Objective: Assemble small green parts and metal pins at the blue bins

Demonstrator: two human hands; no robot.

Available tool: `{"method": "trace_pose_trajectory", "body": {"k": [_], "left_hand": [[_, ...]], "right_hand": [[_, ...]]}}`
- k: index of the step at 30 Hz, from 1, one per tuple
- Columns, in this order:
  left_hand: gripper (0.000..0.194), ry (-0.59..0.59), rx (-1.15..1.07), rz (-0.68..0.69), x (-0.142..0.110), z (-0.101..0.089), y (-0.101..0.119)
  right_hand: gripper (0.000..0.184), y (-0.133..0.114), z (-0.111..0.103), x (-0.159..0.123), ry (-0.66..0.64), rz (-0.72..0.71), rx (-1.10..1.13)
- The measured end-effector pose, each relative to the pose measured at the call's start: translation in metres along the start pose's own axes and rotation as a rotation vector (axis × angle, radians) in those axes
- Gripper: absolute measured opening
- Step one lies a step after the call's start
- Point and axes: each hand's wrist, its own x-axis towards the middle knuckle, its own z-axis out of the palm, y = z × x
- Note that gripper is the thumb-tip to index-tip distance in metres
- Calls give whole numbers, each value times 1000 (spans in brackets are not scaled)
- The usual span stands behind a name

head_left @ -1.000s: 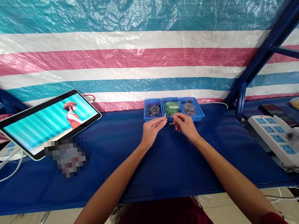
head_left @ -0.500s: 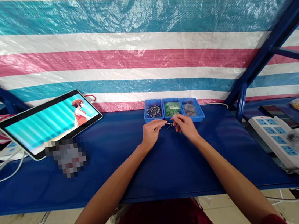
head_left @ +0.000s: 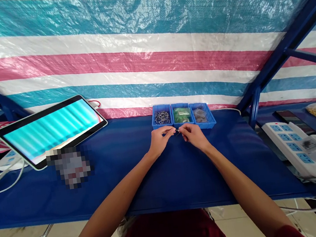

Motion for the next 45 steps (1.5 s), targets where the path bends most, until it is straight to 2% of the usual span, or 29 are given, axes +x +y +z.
{"method": "trace_pose_trajectory", "body": {"k": [5,8,15,22,30,33,37,40,43,45], "left_hand": [[25,47,-160,-89,1,2,-7],[22,56,-161,-81,1,2,-7],[25,36,-193,-126,1,2,-3],[26,43,-153,-82,1,1,-4],[24,49,-147,-79,0,3,-3],[25,135,-54,2,1,0,-3],[24,296,262,211,19,-12,-2],[24,272,523,301,36,-23,-3],[26,267,683,352,36,-26,-4],[24,136,701,380,26,-21,-6]], "right_hand": [[40,1,1,0,23,-2,-7],[42,0,0,0,-11,28,15],[34,-1,1,-1,20,-30,49],[42,3,1,1,-31,4,17],[27,0,2,-1,-11,-30,57],[26,1,1,0,36,0,35],[22,2,-3,2,96,12,-56],[19,3,-5,3,124,19,-136],[17,5,-6,3,117,14,-283],[16,6,-6,2,106,13,-427]]}}
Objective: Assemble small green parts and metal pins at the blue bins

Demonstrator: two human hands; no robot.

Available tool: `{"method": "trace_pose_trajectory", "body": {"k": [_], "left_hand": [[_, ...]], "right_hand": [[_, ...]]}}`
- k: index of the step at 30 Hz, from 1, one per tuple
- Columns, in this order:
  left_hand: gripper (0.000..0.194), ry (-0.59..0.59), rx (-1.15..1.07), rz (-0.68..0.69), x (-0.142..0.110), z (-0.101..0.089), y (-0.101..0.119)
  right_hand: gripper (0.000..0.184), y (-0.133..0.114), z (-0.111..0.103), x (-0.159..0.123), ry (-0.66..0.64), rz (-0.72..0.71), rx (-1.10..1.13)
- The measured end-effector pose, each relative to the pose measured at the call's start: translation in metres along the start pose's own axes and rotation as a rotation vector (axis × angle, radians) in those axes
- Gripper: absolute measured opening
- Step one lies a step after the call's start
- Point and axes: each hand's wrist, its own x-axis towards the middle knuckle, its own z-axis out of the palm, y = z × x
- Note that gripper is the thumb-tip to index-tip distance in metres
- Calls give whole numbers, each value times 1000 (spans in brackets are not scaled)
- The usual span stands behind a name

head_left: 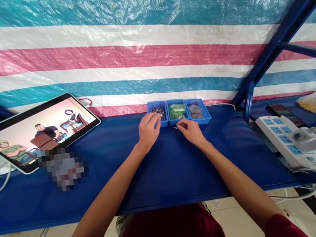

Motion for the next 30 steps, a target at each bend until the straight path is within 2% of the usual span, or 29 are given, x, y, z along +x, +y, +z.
{"method": "trace_pose_trajectory", "body": {"k": [2,4,6,8,13,19,24,30], "left_hand": [[22,-209,-14,57,-12,5,7],[18,-378,48,48,-21,11,12],[15,-490,123,6,-25,17,15],[17,-551,178,-27,-25,22,16],[18,-625,220,25,-21,27,20],[23,-660,288,117,-23,27,24],[18,-642,229,59,-25,21,21],[16,-579,195,9,-27,13,19]], "right_hand": [[18,1,1,0,-20,-1,-151],[22,2,1,-1,-57,0,-274],[25,2,2,-1,-97,7,-351],[25,1,2,-1,-117,22,-389],[23,0,0,1,-106,57,-396],[17,2,0,1,-95,40,-372],[10,6,3,0,-148,-53,-299],[13,8,7,0,-241,-138,-237]]}}
